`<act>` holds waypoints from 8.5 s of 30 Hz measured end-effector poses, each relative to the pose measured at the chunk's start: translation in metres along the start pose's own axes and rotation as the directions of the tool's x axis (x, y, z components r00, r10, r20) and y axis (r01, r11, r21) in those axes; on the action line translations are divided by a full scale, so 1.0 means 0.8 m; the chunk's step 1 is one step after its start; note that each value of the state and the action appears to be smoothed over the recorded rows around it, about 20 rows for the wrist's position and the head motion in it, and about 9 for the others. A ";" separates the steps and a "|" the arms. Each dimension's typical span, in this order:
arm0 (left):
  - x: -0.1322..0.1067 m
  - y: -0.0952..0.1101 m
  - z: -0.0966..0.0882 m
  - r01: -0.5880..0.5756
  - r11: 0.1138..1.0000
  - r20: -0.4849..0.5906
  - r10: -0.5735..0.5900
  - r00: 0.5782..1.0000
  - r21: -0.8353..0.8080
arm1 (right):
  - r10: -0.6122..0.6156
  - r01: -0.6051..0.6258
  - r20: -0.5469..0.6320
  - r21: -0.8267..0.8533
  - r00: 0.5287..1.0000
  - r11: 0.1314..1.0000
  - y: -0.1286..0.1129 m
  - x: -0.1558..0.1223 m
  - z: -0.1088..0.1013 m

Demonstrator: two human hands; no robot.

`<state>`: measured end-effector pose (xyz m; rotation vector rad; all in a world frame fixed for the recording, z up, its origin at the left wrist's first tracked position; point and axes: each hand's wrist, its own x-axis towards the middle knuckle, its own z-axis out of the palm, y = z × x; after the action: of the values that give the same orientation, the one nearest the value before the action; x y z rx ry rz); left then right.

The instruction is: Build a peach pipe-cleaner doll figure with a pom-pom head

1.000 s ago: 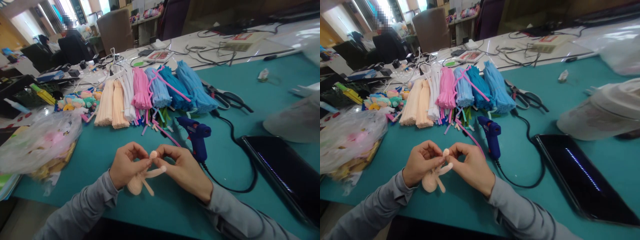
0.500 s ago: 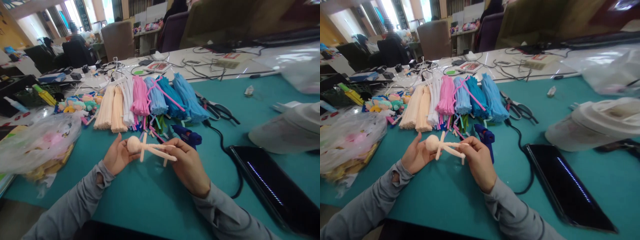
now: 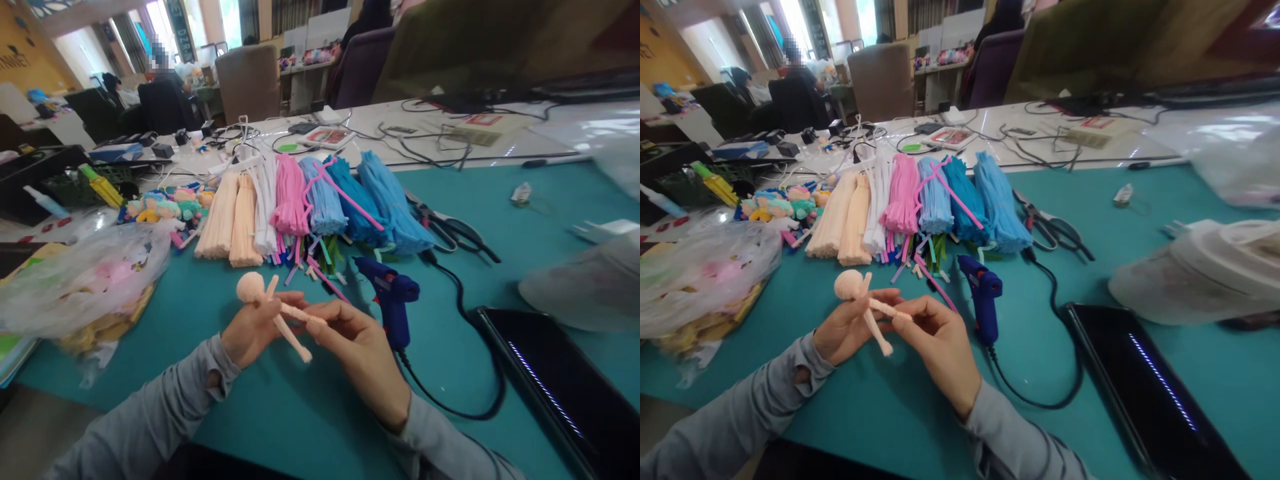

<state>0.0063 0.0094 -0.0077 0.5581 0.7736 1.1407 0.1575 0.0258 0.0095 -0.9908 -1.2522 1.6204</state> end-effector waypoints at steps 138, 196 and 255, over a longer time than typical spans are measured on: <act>-0.029 -0.012 0.003 -0.250 0.746 0.004 0.315 0.949 0.617 | 0.307 -0.334 0.234 0.083 0.922 0.939 -0.002 0.008 -0.008; -0.013 -0.006 -0.004 -0.364 0.429 0.005 0.641 0.767 0.827 | 0.247 -0.238 0.235 -0.068 0.940 0.969 0.006 0.007 -0.004; -0.023 -0.019 -0.002 -0.377 0.686 0.083 0.421 0.903 0.623 | 0.363 -0.420 0.292 0.164 0.885 0.893 0.007 0.010 -0.009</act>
<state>0.0097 -0.0131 -0.0150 1.3160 1.1402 1.2964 0.1605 0.0348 0.0020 -0.9591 -1.0398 2.2142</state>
